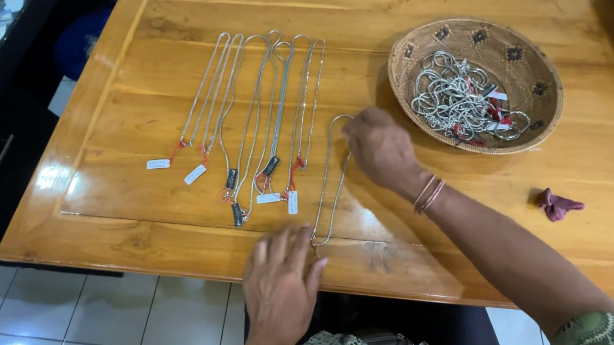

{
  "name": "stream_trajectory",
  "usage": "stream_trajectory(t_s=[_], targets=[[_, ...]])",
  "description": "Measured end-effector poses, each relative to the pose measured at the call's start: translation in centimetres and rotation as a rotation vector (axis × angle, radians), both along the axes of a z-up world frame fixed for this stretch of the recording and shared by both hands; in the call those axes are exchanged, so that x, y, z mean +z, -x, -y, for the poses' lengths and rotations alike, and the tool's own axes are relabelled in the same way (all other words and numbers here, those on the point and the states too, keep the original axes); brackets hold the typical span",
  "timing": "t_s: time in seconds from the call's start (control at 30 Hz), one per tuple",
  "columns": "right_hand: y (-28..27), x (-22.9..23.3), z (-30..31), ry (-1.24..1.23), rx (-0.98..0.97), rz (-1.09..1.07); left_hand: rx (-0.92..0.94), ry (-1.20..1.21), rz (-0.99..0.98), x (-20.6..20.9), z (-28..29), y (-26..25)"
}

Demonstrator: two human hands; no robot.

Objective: Untangling and arranging necklaces on a wooden table

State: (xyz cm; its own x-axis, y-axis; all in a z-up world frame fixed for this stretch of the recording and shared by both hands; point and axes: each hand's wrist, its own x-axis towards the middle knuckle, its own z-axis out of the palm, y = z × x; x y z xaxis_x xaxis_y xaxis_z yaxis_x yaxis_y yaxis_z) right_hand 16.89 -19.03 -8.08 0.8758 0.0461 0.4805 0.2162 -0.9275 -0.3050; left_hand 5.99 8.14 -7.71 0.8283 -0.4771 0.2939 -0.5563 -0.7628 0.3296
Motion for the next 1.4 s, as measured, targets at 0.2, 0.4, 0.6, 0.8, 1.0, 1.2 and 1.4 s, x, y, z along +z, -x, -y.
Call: stream_trajectory(t_s=[0.2, 0.4, 0.6, 0.8, 1.0, 1.2, 1.4], targets=[[-1.5, -1.2, -0.4, 0.228, -0.197, -0.279, -0.119, 0.055, 0.147, -2.0, 0.7, -0.2], [-9.5, -0.5, 0.3, 0.426, -0.272, -0.439, -0.067, -0.059, 0.140, -1.7, 3.3, -2.3], [-17.6, -3.2, 4.2, 0.191, -0.391, -0.460, 0.016, -0.143, 0.019, -0.5, 7.1, -7.5], [-21.2, -3.8, 5.7, 0.329, -0.368, -0.515, 0.047, -0.172, -0.001, -2.0, 8.5, -9.4], [-23.5, -6.5, 6.4, 0.327, -0.389, -0.306, 0.075, -0.142, -0.016, 1.0, 8.6, -8.8], [-23.6, -7.2, 5.2, 0.425, -0.416, -0.372, 0.083, -0.178, 0.036, -2.3, 8.5, -9.8], [-14.1, 3.7, 3.5, 0.219, -0.273, -0.488, 0.069, -0.084, 0.178, -2.5, 8.2, -9.3]])
